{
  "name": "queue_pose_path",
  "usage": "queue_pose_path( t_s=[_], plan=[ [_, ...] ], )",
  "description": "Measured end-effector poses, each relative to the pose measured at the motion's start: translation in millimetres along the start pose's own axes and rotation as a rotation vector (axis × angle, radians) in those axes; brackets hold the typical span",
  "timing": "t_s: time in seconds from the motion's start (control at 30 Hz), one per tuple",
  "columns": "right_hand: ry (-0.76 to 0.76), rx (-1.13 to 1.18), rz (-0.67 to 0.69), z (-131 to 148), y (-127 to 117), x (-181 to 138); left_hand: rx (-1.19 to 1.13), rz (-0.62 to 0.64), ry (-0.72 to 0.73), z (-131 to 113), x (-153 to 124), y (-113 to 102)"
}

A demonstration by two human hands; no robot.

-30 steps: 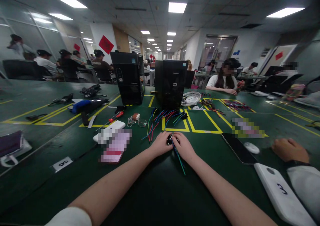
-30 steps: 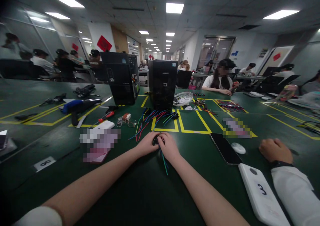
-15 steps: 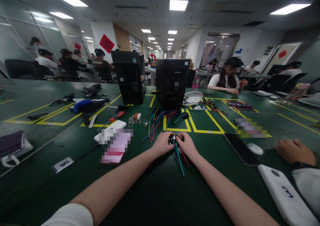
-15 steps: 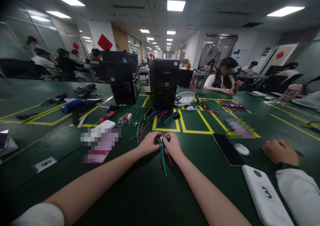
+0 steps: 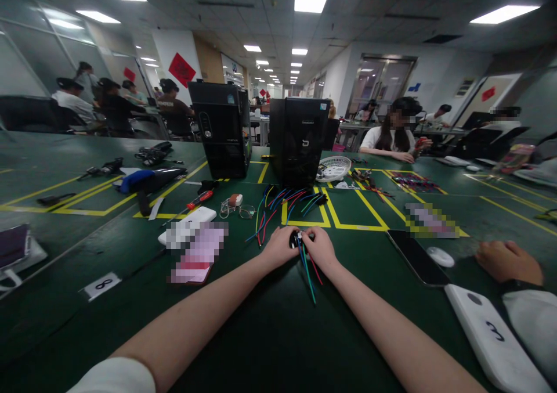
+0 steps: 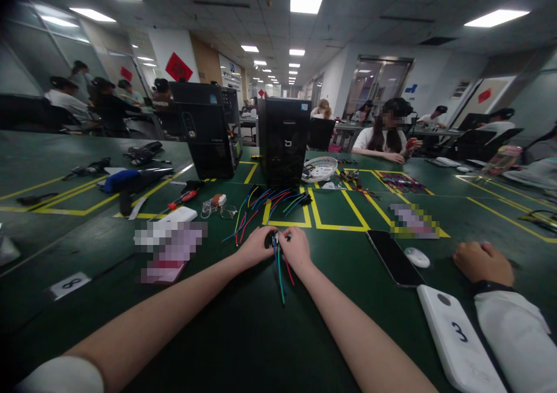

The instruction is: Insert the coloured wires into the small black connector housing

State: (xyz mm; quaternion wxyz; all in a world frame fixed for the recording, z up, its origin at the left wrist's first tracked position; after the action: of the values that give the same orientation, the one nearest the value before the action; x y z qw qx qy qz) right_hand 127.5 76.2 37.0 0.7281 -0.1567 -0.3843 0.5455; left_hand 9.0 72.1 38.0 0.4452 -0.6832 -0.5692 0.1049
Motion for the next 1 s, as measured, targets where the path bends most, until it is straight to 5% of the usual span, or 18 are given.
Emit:
queue_pose_path(
  t_s=[0.5,1.0],
  plan=[
    [-0.063,-0.037,0.004,14.4,21.3,8.5,0.044,0.015,0.001,17.1,0.5,-3.3],
    [-0.139,0.111,0.026,8.9,16.0,9.6,0.094,-0.027,0.01,9.6,-0.8,-4.9]
  ],
)
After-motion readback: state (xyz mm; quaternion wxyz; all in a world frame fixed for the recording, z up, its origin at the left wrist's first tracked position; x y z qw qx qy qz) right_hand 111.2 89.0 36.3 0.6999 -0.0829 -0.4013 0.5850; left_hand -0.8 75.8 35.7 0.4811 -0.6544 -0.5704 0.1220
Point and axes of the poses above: each hand's wrist, its own x-axis towards the middle knuckle, its own y-axis out of the palm, z = x × y, the point moved 9 cm from there along x, towards the middle knuckle, and after that the axes turned 5 degrees about -z, right-handed, at the moved point
